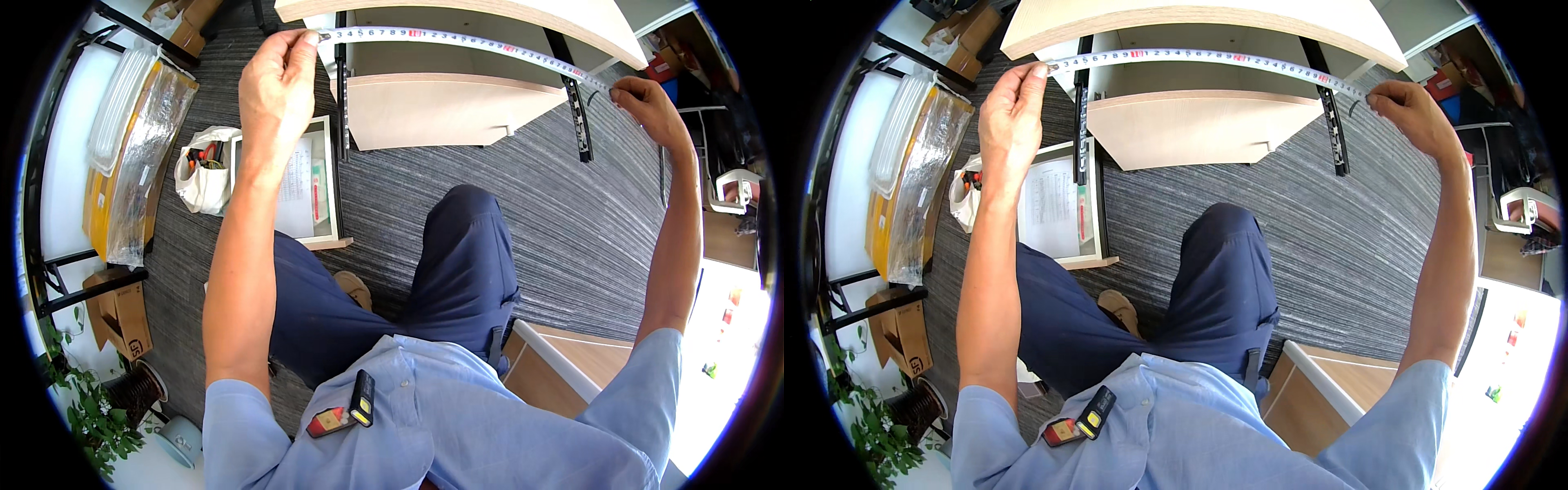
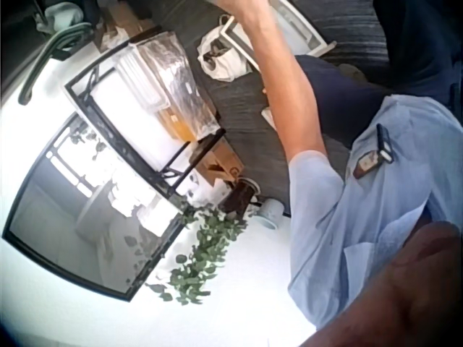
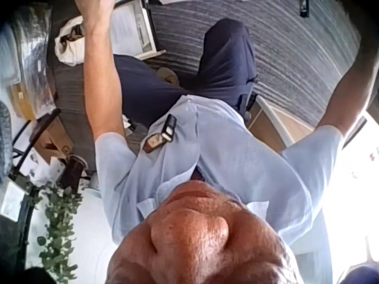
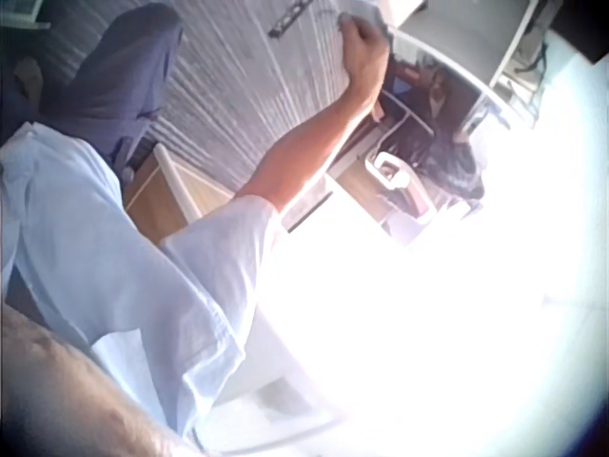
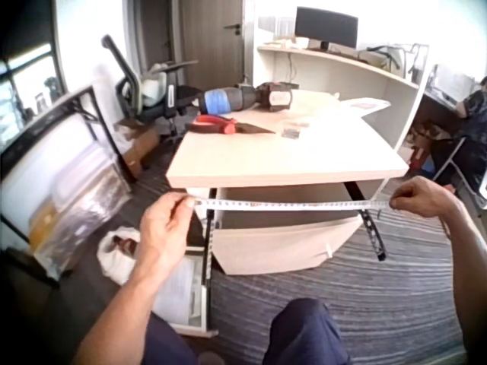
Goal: The person assembles a piece of furniture, likely a drawer unit, by first removing a black trim piece from a drawer front. They then measure the drawer and the cabinet opening using a tape measure. Finally, they use a power drill to attach a metal bracket to the underside of a wooden panel.
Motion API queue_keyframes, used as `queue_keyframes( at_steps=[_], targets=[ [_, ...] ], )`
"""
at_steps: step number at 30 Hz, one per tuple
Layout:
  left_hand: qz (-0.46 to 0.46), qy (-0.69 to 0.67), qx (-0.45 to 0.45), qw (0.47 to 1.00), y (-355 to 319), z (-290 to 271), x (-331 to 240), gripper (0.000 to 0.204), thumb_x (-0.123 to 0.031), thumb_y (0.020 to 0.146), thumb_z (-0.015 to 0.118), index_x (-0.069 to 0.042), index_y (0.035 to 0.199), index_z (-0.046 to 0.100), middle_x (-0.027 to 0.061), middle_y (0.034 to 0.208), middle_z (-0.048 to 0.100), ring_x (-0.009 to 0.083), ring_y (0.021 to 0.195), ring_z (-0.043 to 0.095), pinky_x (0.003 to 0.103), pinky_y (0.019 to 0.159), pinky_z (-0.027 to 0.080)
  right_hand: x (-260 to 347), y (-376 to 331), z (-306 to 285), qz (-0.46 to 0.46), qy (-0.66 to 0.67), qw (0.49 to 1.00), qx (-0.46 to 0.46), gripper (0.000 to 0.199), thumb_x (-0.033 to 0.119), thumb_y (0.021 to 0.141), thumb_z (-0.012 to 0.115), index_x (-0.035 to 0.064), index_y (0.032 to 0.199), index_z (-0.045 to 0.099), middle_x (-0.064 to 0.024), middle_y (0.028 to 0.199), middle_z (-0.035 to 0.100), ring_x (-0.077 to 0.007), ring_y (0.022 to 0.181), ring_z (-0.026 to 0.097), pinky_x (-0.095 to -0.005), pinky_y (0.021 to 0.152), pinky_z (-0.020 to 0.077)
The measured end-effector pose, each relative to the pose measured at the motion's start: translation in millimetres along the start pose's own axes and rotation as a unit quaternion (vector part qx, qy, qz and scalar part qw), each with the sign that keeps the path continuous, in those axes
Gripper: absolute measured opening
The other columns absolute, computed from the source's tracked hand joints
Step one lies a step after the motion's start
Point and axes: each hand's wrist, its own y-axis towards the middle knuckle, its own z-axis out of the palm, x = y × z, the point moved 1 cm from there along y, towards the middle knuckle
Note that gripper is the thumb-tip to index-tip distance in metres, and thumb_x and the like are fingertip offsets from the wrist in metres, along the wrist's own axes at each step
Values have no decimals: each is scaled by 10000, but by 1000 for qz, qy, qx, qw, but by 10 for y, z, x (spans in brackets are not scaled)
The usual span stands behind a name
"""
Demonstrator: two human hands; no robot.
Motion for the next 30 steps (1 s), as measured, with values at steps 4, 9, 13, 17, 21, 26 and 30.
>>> queue_keyframes(
  at_steps=[4,9,13,17,21,26,30],
  targets=[
    [2,20,-25,999,8,12,7,328,-296,945,621,15,1026,679,95,786,687,141,699,619,280,677,492,-6,69,-41,-3,-22,1000,-15,352,275,901,610,-14,1084,693,-146,959,694,-209,820,634,-317,827,479],
    [9,2,-55,998,50,62,108,303,-282,930,644,9,1007,686,84,777,689,134,693,621,277,678,495,26,64,-75,-13,-30,999,-27,382,302,891,617,-14,1087,703,-163,979,697,-225,821,641,-326,846,477],
    [15,0,-74,997,18,113,143,291,-283,936,649,-3,1004,692,19,759,655,77,677,554,232,662,455,-81,82,-44,-13,-11,999,-28,394,315,889,614,-15,1087,703,-166,981,695,-235,823,641,-328,850,475],
    [8,2,-86,996,-31,149,105,229,-215,922,664,9,961,691,33,711,664,74,619,579,231,595,463,-89,117,-52,-24,-23,999,-13,418,345,885,614,-2,1098,705,-164,976,701,-234,822,644,-335,854,478],
    [22,-13,-109,994,-47,200,107,223,-212,921,664,6,957,694,21,691,648,61,603,556,225,576,448,-96,174,-53,-14,-46,998,-40,468,406,892,612,-2,1099,707,-178,947,705,-245,786,652,-349,823,499],
    [17,-3,-118,993,-38,192,121,242,-240,919,668,-5,965,701,17,670,635,60,588,546,224,569,439,-58,215,-122,22,-59,997,-54,602,521,872,637,-40,1078,701,-200,889,702,-240,691,654,-347,733,527],
    [-30,5,-64,997,-40,164,65,425,-362,890,693,-12,1131,683,12,780,668,81,716,568,232,694,455,-152,247,-109,4,-46,997,-62,660,560,844,664,-58,1075,693,-193,851,700,-221,677,652,-324,704,529]
  ],
)
